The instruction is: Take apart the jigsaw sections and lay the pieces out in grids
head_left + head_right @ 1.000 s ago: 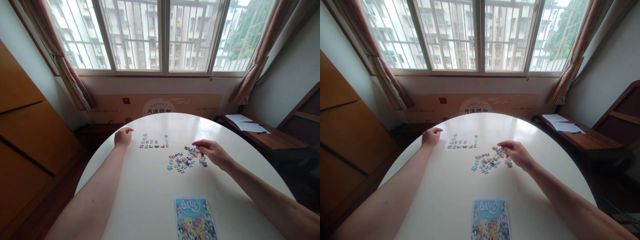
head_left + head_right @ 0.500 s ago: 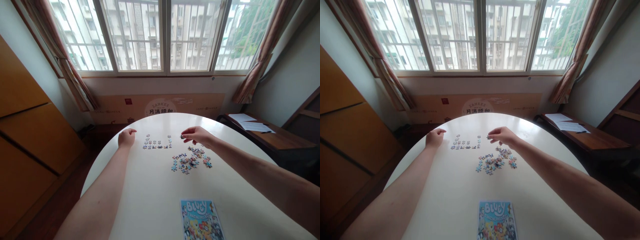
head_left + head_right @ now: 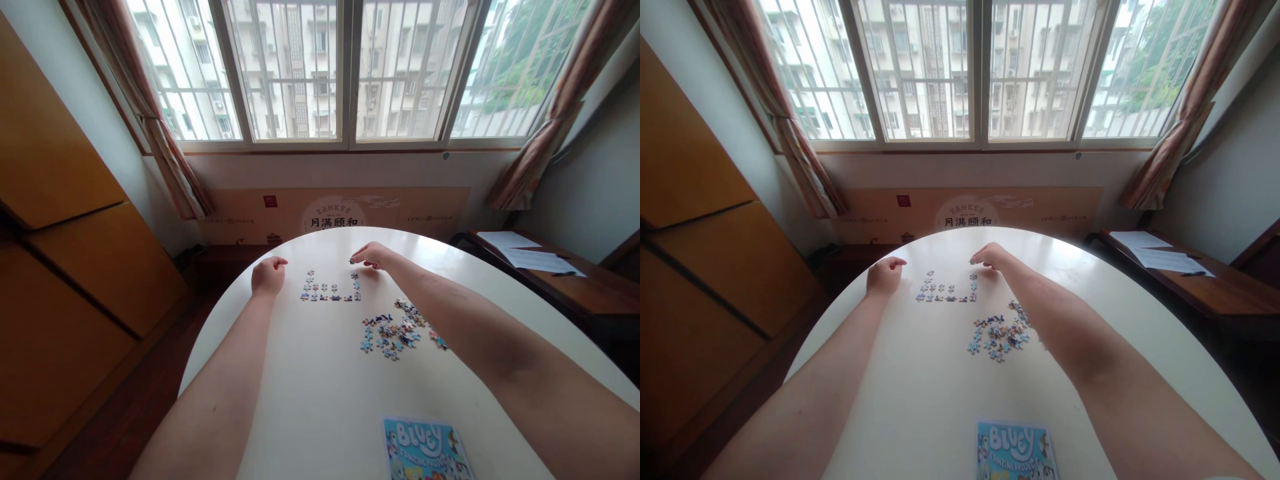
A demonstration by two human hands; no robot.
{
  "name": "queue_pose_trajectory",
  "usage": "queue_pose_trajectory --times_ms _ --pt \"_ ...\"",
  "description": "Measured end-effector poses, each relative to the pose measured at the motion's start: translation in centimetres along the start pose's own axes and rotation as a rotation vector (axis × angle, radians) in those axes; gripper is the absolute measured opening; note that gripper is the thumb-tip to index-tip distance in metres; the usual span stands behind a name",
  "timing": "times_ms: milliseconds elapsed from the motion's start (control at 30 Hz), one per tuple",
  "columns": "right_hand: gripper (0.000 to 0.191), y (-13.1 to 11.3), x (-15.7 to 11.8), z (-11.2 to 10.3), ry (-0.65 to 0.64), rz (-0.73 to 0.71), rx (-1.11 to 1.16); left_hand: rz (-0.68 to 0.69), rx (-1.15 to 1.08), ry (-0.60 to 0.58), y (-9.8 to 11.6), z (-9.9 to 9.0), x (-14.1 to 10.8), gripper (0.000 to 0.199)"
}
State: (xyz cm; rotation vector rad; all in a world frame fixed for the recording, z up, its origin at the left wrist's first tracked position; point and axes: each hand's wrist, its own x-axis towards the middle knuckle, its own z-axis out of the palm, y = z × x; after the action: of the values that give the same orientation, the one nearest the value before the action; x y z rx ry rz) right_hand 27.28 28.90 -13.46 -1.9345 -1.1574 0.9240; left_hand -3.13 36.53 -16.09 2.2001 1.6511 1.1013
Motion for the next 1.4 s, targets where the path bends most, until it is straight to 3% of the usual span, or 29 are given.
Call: queue_pose_trajectory --times_ms 233,533,833,1000,1167,1333,1400 --pt "0.021 0.5 1.5 1.3 0.021 -0.018 -0.176 -0.012 0.002 0.007 0.0 0.0 0.0 0.029" --pt "0.019 1.3 0.6 0.9 0.048 -0.132 -0.297 -0.016 -0.005 0.004 0.1 0.0 -0.1 0.029" --pt "0.016 1.1 -0.1 0.9 0.047 -0.143 -0.292 -0.019 -0.009 -0.004 0.3 -0.2 -0.1 0.030" --pt "0.018 0.8 -1.2 -0.5 0.061 -0.139 -0.224 -0.021 -0.001 -0.010 0.2 -0.1 -0.1 0.029" --pt "0.020 -0.2 -4.8 -3.8 0.143 -0.236 -0.150 -0.018 0.009 -0.009 0.0 0.2 0.2 0.030" --pt "0.028 0.6 -11.9 -8.2 0.152 -0.330 -0.130 -0.011 0.014 -0.007 -0.1 0.3 0.3 0.029" --pt "0.030 1.8 -15.0 -9.6 0.080 -0.321 -0.236 -0.010 0.021 -0.003 0.0 0.2 0.3 0.029"
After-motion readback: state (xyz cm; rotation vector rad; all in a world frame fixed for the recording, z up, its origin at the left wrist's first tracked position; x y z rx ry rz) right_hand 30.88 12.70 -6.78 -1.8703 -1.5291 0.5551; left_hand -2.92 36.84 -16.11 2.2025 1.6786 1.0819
